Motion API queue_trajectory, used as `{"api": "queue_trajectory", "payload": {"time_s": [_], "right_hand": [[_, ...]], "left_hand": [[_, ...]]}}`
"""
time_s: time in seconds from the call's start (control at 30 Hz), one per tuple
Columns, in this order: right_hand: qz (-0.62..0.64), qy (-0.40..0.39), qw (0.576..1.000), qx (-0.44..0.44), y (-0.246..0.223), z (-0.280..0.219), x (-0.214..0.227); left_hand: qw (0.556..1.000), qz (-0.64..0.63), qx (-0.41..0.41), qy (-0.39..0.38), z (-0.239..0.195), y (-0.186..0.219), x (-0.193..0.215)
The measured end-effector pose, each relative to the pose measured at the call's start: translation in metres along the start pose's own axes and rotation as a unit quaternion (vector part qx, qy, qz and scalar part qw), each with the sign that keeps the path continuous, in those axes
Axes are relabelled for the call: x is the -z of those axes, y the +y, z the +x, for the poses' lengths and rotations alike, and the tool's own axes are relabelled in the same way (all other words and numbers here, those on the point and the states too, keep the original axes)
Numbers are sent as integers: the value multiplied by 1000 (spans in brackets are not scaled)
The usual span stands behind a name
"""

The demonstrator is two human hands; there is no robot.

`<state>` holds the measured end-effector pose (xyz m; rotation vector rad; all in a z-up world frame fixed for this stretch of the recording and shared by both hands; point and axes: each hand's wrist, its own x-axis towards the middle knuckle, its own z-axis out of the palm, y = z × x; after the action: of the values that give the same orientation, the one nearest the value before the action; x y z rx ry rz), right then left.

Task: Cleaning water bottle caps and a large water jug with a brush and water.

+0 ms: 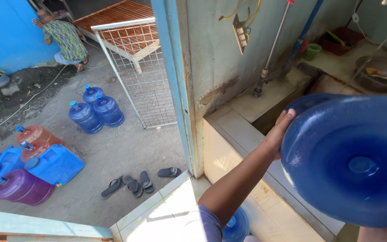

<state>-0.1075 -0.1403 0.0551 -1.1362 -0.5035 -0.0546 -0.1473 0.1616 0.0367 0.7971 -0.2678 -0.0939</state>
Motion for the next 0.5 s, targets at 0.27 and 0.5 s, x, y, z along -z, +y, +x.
{"api": "queue_trajectory", "payload": {"time_s": [0.27,0.5], "right_hand": [[22,17,999,-32,-13,-41,-87],[13,115,993,-10,-28,-89,-119]], "left_hand": [[1000,-1,-18,-16,-51,15,-6],[997,-51,-17,-57,-61,13,38]]}}
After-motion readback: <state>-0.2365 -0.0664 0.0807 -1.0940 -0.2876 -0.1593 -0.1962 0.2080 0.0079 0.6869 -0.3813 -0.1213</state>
